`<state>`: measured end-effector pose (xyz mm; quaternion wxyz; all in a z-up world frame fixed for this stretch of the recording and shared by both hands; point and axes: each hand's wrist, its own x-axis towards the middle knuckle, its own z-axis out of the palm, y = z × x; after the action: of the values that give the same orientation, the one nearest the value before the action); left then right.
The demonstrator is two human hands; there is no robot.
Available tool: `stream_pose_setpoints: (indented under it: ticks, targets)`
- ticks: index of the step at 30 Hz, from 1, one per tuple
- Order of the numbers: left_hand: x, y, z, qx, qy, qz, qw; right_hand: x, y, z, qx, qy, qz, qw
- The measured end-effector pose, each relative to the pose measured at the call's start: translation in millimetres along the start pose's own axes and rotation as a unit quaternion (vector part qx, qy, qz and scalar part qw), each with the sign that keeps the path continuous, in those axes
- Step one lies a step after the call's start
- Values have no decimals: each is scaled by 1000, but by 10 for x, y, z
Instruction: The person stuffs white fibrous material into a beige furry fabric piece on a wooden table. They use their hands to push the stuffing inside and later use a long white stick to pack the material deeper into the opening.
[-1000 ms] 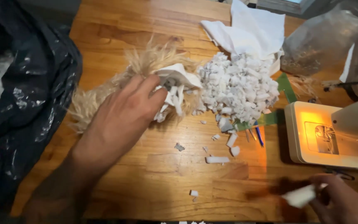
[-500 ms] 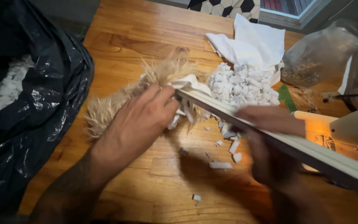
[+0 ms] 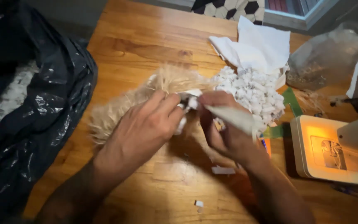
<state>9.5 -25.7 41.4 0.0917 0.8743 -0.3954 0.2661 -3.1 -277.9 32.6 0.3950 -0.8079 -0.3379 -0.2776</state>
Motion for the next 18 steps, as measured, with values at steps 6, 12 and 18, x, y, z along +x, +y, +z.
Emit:
stream_pose_setpoints:
  ticks: [6, 12, 18]
  targets:
    - [-16, -72, 91, 14, -33, -11, 999, 119, -312, -184, 76, 78, 1, 994]
    - [49, -28, -37, -11, 38, 86, 996, 41, 71, 99, 238, 16, 145, 960]
    - [27, -102, -34, -34, 4, 46, 998, 87, 81, -9, 289, 120, 56, 948]
